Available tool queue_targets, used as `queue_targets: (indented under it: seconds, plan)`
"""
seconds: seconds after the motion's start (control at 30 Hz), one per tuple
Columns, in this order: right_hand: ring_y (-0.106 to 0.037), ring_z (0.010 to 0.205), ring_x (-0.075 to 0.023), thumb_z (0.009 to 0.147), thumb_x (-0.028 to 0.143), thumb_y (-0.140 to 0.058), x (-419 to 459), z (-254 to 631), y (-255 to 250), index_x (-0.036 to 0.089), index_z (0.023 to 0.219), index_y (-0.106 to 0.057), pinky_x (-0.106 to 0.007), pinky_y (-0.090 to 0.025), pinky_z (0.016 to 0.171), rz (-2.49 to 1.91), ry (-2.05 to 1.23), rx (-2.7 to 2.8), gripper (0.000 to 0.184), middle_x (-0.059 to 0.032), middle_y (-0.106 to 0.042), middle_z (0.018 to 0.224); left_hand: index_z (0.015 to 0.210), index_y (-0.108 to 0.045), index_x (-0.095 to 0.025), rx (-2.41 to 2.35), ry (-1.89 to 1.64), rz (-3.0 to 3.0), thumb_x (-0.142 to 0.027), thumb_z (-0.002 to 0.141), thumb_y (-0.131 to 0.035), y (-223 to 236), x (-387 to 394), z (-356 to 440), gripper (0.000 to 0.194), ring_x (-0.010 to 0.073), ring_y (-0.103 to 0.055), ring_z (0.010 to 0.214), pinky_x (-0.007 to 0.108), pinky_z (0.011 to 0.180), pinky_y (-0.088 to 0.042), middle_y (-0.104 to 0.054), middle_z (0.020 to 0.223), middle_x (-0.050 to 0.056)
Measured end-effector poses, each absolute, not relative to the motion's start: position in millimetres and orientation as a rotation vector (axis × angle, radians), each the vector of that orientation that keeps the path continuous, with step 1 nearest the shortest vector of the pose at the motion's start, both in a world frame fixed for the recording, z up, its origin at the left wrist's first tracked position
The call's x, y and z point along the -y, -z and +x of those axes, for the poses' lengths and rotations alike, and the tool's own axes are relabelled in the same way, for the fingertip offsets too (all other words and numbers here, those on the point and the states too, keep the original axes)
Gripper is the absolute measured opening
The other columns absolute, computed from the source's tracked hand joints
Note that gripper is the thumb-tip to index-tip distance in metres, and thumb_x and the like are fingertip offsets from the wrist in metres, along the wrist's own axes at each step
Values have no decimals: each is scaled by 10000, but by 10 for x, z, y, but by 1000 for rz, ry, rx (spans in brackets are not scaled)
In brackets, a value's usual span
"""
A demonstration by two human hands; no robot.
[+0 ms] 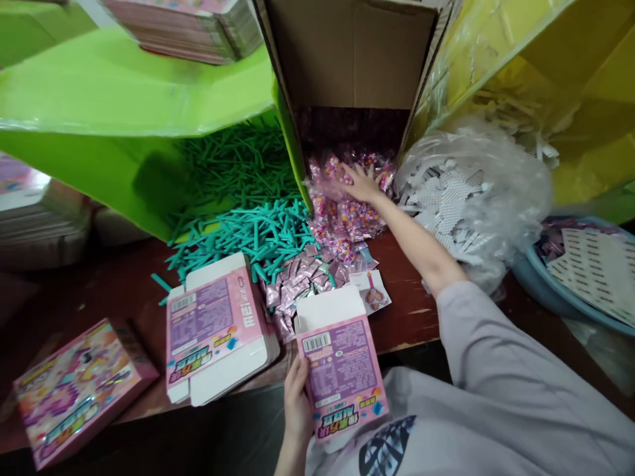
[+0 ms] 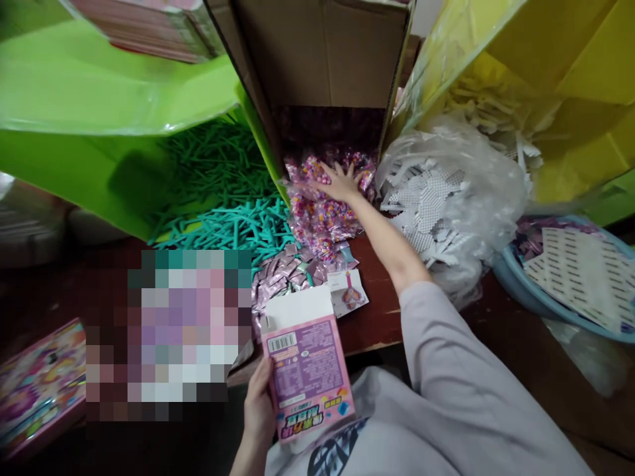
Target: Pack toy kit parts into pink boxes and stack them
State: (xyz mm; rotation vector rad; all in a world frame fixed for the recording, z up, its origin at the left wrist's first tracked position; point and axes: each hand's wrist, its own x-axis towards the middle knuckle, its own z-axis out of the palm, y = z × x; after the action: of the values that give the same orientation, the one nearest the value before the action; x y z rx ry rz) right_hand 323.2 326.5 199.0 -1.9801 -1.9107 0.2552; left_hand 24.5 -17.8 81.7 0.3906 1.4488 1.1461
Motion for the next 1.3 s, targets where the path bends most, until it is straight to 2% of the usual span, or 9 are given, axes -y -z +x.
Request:
queue_targets:
  seconds: [0.23,0.43,0.63,0.73,0.87,0.97,1.07,1.13,1.3]
  plan:
    - [-87,1430,-487,749,733,-547,-2468,3277,-1445,161,1388,-493,-702,78,1103,-1858,37,2198,860,-136,-294,1560,919,-738,-152,-1412,-1077,404,-557,486,-825,-752,209,297,599,255,-626,1061,262,804,-525,-730,1024,49]
    - [-381,1371,-322,824,538,-601,-1933,3796,-1856,247,1404,-475,-548,-236,1153,-1716,-121,2161,661,-80,-418,1502,930,-721,-153,-1323,-1017,375,-502,473,-862,-774,189,352,592,192,-669,861,228,705,-524,-733,964,27]
    - [-629,1054,-250,859,425,-573,-645,3795,-2003,192,1081,-690,-438,-463,993,-1637,-331,1403,343,-91,-696,1092,833,-650,-153,-1232,-989,333,-469,487,-867,-855,190,466,517,130,-612,611,225,599,-495,-696,765,-8]
    - [-659,1007,-242,759,402,-707,2,3216,-1661,264,1358,-509,-416,-527,906,-1428,-1047,1367,646,-72,-686,1137,850,-623,-157,-1203,-1028,415,-428,534,-846,-899,147,575,473,149,-625,665,248,648,-504,-705,833,10]
    - [-638,1048,-246,604,297,-832,360,2627,-1224,348,1436,-368,-388,-540,888,-1297,-1210,1053,955,-43,-606,1267,1181,-574,-177,-1081,-981,727,-353,620,-798,-975,50,610,629,213,-655,864,290,774,-507,-692,1040,76]
    - [-654,909,-233,589,316,-823,349,2502,-1047,335,1254,-554,-356,-551,791,-1287,-1252,947,718,-7,-656,1117,1331,-498,-202,-1065,-1089,996,-317,638,-773,-982,-28,590,754,231,-628,973,297,858,-477,-647,1153,85]
    - [-647,792,-227,766,432,-645,284,2448,-912,255,906,-678,-357,-534,739,-1353,-1200,881,228,-10,-683,878,882,-709,-140,-1099,-1036,1123,-452,783,-630,-911,-75,596,336,211,-612,813,283,766,-465,-677,893,77]
    - [-657,873,-242,826,433,-560,247,2396,-837,244,919,-677,-366,-529,776,-1373,-1149,823,241,-23,-698,923,664,-678,-139,-1139,-1009,1097,-482,847,-554,-851,-79,613,408,206,-614,810,281,764,-461,-675,843,82]
    - [-678,871,-236,813,412,-592,194,2274,-792,282,1098,-624,-378,-530,784,-1326,-1168,789,315,-16,-719,974,1060,-692,-169,-1205,-1193,902,-427,787,-672,-767,-55,616,376,222,-633,1030,289,875,-471,-687,1115,98]
